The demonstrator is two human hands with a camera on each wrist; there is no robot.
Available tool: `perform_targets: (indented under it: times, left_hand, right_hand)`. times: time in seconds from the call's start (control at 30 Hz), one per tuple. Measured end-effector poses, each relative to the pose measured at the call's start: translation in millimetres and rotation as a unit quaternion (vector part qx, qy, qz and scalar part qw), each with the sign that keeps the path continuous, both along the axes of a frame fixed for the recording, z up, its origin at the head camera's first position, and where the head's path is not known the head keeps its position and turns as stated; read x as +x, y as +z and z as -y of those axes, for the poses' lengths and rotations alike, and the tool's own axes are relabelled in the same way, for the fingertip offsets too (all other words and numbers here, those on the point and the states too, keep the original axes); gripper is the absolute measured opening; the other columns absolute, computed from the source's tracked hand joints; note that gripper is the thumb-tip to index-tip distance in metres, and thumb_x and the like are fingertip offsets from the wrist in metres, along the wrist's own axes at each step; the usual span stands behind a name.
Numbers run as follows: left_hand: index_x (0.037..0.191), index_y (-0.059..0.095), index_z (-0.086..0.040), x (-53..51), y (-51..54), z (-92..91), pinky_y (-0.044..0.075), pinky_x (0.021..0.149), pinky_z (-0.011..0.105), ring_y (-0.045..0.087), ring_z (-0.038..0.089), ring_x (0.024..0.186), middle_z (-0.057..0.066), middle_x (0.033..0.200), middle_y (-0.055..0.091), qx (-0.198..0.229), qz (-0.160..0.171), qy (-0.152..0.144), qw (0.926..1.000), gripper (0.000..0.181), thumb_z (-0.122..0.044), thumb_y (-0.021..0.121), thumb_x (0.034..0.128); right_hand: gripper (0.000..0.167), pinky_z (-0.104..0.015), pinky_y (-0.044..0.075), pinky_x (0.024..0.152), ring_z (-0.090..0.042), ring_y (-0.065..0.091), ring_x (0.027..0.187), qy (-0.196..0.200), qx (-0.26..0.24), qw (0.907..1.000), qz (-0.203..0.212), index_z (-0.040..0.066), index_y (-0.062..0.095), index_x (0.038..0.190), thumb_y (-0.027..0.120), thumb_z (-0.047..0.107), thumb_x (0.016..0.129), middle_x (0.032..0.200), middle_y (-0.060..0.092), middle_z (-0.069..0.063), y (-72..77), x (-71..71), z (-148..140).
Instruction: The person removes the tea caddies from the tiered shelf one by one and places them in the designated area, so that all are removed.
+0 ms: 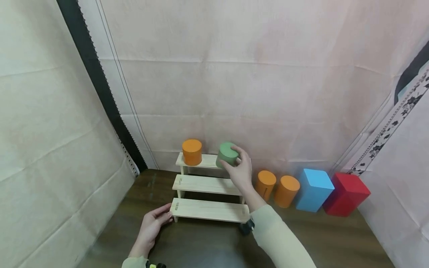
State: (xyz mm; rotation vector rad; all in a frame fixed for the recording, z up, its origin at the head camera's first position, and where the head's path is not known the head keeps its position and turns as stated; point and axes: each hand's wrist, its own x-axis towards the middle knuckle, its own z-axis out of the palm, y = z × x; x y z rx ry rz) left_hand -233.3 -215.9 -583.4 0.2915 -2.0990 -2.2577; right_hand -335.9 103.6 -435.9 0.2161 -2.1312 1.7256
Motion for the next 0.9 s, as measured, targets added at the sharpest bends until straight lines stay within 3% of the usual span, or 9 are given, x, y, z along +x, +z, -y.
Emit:
perform_targets:
  times: [0.13,0.27,0.4,0.7,0.8,0.9]
  left_hand:
    - [0.140,0.066,0.008,1.2,-1.8,-0.4,0.064,0.083,0.031,0.075,0.016,0.096,0.025,0.136,0.068,0.003,-0.002,0.003,1.0000,0.040,0.006,0.070,0.0997]
    - [0.139,0.065,0.010,1.2,-2.6,-0.7,0.064,0.083,0.031,0.075,0.016,0.096,0.027,0.135,0.068,0.008,-0.015,-0.001,0.9999,0.041,0.007,0.070,0.0992]
    - [0.139,0.065,0.011,0.7,-1.9,-0.1,0.064,0.082,0.031,0.075,0.016,0.095,0.027,0.133,0.069,0.008,-0.017,0.000,0.9998,0.040,0.008,0.070,0.0988]
    - [0.139,0.066,0.010,0.2,2.3,5.2,0.064,0.083,0.032,0.075,0.017,0.097,0.026,0.135,0.068,0.002,-0.021,-0.003,0.9998,0.040,0.006,0.070,0.0991]
    - [0.139,0.066,0.009,1.1,0.8,3.5,0.064,0.083,0.031,0.075,0.017,0.097,0.025,0.135,0.069,0.003,-0.009,0.000,1.0000,0.040,0.006,0.071,0.0989]
    - [0.140,0.066,0.009,-0.4,1.7,1.9,0.064,0.084,0.031,0.074,0.016,0.098,0.024,0.136,0.068,0.000,-0.007,-0.006,1.0000,0.041,0.005,0.071,0.0992]
  right_hand:
    - [0.070,-0.047,0.058,0.101,-0.037,0.063,0.129,0.039,-0.051,0.9979,-0.004,0.027,0.054,0.149,0.091,0.024,0.089,0.150,0.052,-0.004,-5.9,18.0,-27.5]
    - [0.072,-0.039,0.060,0.096,-0.039,0.063,0.128,0.062,-0.069,0.9957,-0.003,0.021,0.052,0.149,0.091,0.016,0.089,0.151,0.052,-0.006,-10.1,40.4,-61.8]
    - [0.073,-0.032,0.062,0.090,-0.036,0.060,0.129,0.056,-0.045,0.9974,0.001,0.016,0.048,0.152,0.088,0.010,0.091,0.155,0.048,-0.007,-17.6,58.6,-94.1]
    - [0.084,-0.019,0.055,0.092,-0.009,0.059,0.123,0.006,0.005,0.9996,0.028,0.015,0.040,0.161,0.086,0.006,0.092,0.150,0.046,-0.003,-48.7,94.0,-159.5]
    - [0.088,-0.013,0.050,0.093,-0.002,0.053,0.124,-0.002,0.046,0.9970,0.062,0.014,0.036,0.165,0.086,0.009,0.093,0.155,0.044,-0.008,-61.3,110.1,-185.9]
    - [0.094,-0.017,0.051,0.094,-0.007,0.050,0.126,-0.006,0.101,0.9883,0.115,0.015,0.031,0.168,0.088,0.019,0.093,0.159,0.040,-0.014,-73.4,123.6,-210.9]
